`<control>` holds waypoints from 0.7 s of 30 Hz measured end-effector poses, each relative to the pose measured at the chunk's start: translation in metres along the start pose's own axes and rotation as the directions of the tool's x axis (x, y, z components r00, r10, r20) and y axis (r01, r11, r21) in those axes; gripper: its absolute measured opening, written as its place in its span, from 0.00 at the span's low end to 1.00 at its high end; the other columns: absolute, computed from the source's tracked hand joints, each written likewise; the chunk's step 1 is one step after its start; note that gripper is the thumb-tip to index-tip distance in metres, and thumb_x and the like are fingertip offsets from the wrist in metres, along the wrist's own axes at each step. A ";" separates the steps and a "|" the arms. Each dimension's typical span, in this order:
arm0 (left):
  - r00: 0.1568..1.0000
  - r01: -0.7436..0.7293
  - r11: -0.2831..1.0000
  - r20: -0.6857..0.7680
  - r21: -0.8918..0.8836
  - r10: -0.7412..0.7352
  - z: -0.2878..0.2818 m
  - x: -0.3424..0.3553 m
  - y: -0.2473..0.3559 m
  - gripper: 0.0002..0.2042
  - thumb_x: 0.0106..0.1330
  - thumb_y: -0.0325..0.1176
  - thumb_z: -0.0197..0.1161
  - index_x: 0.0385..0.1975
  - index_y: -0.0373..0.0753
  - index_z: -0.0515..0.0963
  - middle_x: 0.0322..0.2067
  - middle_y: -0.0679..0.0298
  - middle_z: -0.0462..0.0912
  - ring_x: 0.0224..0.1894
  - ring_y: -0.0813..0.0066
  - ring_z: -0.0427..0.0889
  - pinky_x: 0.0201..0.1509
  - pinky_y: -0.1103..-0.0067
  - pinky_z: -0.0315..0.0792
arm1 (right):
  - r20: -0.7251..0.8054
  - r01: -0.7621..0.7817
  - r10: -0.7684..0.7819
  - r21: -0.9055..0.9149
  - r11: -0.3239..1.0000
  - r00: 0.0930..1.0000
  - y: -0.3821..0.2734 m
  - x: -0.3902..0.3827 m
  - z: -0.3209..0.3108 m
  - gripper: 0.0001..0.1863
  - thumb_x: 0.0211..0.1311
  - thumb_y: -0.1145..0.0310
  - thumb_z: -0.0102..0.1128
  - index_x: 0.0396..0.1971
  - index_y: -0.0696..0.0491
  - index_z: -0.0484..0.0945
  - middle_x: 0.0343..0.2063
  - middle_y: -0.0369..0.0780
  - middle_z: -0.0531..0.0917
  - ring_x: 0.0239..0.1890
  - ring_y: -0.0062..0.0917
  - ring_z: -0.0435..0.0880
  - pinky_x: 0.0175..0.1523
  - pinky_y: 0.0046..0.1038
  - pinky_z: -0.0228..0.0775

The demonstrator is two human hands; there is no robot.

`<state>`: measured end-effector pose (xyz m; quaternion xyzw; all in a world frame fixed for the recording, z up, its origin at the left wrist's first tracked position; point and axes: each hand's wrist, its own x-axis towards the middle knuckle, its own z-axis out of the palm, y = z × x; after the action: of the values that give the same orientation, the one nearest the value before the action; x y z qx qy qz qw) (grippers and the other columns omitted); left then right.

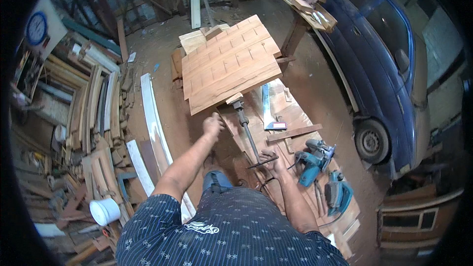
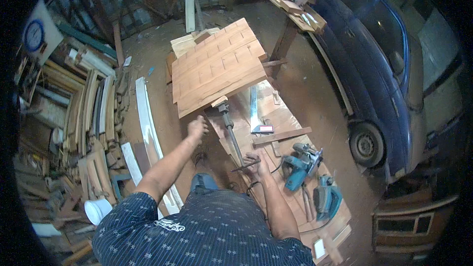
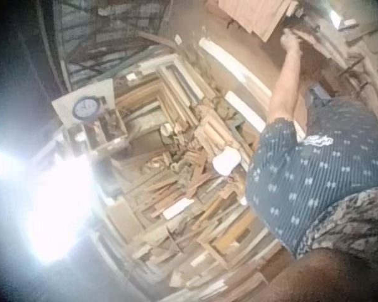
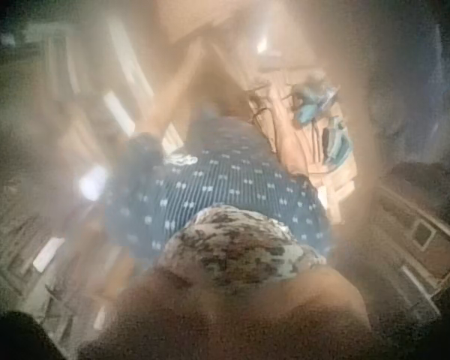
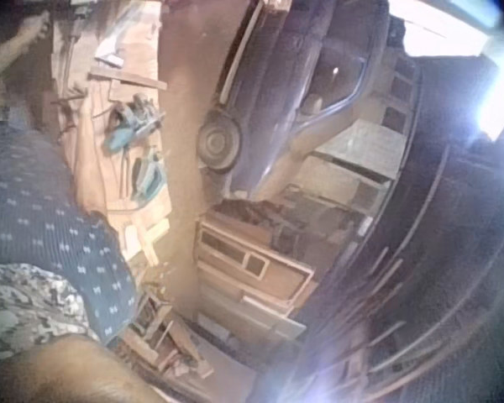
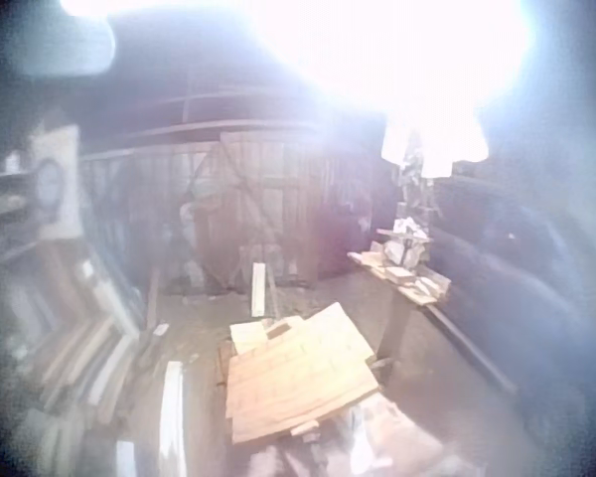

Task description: The person marks a wooden plank with a square and pencil, then retrieves a hand saw to cut a piece of wood. They clamp the wood to a workbench and use a circular saw to cut several planks, followed by sanding the cut pieces with an electric sander.

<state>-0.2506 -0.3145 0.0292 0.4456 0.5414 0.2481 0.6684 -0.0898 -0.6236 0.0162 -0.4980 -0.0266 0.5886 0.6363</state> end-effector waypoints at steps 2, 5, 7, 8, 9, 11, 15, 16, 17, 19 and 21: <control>0.887 -0.126 0.960 -0.406 0.249 0.222 -0.113 0.097 -0.008 0.24 0.69 0.55 0.59 0.34 0.35 0.83 0.31 0.57 0.86 0.32 0.64 0.83 0.42 0.62 0.75 | 0.135 -0.125 0.136 -0.084 0.989 0.982 -0.007 0.016 0.066 0.39 0.73 0.37 0.44 0.59 0.63 0.71 0.49 0.49 0.82 0.51 0.35 0.83 0.60 0.35 0.73; 0.917 0.063 0.965 -0.397 0.253 0.045 -0.125 0.169 0.021 0.30 0.69 0.58 0.58 0.44 0.29 0.84 0.46 0.51 0.86 0.49 0.57 0.84 0.53 0.63 0.74 | 0.256 -0.231 0.220 0.013 0.973 0.941 -0.009 0.013 0.053 0.31 0.75 0.44 0.47 0.51 0.61 0.77 0.34 0.44 0.86 0.41 0.34 0.85 0.58 0.35 0.73; 0.937 0.073 0.985 -0.349 0.157 -0.014 -0.163 0.222 0.029 0.33 0.70 0.60 0.56 0.53 0.28 0.79 0.53 0.50 0.82 0.55 0.57 0.81 0.57 0.62 0.74 | 0.188 -0.298 0.298 -0.034 0.954 0.936 -0.013 0.023 0.055 0.29 0.76 0.45 0.46 0.45 0.61 0.80 0.27 0.43 0.84 0.38 0.33 0.84 0.55 0.35 0.73; 0.945 0.094 0.989 -0.322 0.111 -0.053 -0.172 0.238 0.025 0.35 0.71 0.61 0.54 0.57 0.28 0.77 0.56 0.49 0.81 0.58 0.57 0.80 0.59 0.62 0.74 | 0.146 -0.341 0.345 -0.050 0.939 0.927 -0.011 0.023 0.054 0.29 0.76 0.46 0.46 0.43 0.60 0.81 0.24 0.42 0.83 0.37 0.33 0.83 0.54 0.35 0.73; 0.972 0.113 0.994 -0.206 -0.005 -0.111 -0.158 0.249 0.029 0.36 0.71 0.61 0.53 0.61 0.29 0.73 0.59 0.49 0.78 0.60 0.57 0.79 0.61 0.61 0.73 | 0.105 -0.345 0.349 -0.059 0.937 0.931 -0.012 0.022 0.049 0.27 0.76 0.47 0.47 0.41 0.59 0.81 0.22 0.40 0.82 0.32 0.30 0.81 0.47 0.33 0.72; 0.978 0.206 0.951 0.029 -0.230 -0.205 -0.142 0.262 0.042 0.38 0.73 0.61 0.51 0.68 0.31 0.65 0.64 0.49 0.72 0.64 0.58 0.76 0.65 0.61 0.72 | 0.030 -0.366 0.369 -0.081 0.927 0.929 -0.016 0.011 0.044 0.23 0.76 0.50 0.51 0.37 0.57 0.82 0.19 0.36 0.80 0.22 0.24 0.77 0.34 0.28 0.70; 0.947 0.274 0.940 0.227 -0.202 -0.227 -0.142 0.290 0.058 0.39 0.74 0.59 0.51 0.73 0.34 0.56 0.68 0.50 0.67 0.66 0.56 0.73 0.68 0.59 0.70 | -0.133 -0.233 0.195 -0.684 0.692 0.972 -0.019 0.009 0.061 0.22 0.73 0.52 0.56 0.30 0.57 0.82 0.16 0.40 0.80 0.17 0.35 0.76 0.28 0.36 0.69; 0.946 0.287 0.942 0.206 -0.175 -0.250 -0.144 0.295 0.054 0.39 0.74 0.59 0.52 0.73 0.34 0.56 0.68 0.51 0.67 0.66 0.55 0.73 0.68 0.58 0.70 | -0.166 -0.173 0.059 -0.847 0.503 0.984 -0.016 0.007 0.068 0.22 0.73 0.52 0.55 0.31 0.57 0.81 0.17 0.43 0.80 0.18 0.36 0.78 0.28 0.37 0.69; 0.948 0.287 0.947 0.182 -0.147 -0.260 -0.149 0.304 0.055 0.39 0.74 0.59 0.52 0.73 0.35 0.56 0.68 0.51 0.67 0.66 0.55 0.72 0.68 0.58 0.70 | -0.149 -0.121 -0.086 -0.954 0.273 0.985 -0.020 0.008 0.087 0.21 0.74 0.52 0.54 0.31 0.57 0.81 0.17 0.45 0.81 0.19 0.38 0.79 0.28 0.37 0.68; 0.937 0.286 0.945 0.254 -0.157 -0.241 -0.140 0.295 0.067 0.40 0.73 0.59 0.53 0.73 0.35 0.54 0.68 0.50 0.67 0.67 0.53 0.72 0.68 0.57 0.70 | -0.284 -0.318 -0.263 -0.943 -0.100 0.922 -0.029 -0.002 0.138 0.21 0.73 0.53 0.52 0.32 0.58 0.79 0.21 0.53 0.83 0.24 0.43 0.84 0.33 0.41 0.69; 0.918 0.299 0.940 0.317 -0.162 -0.237 -0.143 0.292 0.072 0.41 0.72 0.60 0.54 0.74 0.35 0.53 0.68 0.50 0.66 0.67 0.53 0.71 0.68 0.56 0.70 | -0.237 -0.335 -0.395 -0.920 -0.202 0.887 -0.011 -0.001 0.139 0.22 0.73 0.53 0.51 0.33 0.59 0.77 0.20 0.53 0.82 0.25 0.45 0.84 0.39 0.43 0.70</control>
<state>-0.2900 0.0046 -0.0574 0.3265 0.4636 0.1400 0.8117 -0.1684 -0.5386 0.0939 -0.9229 -0.3345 0.1905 0.0083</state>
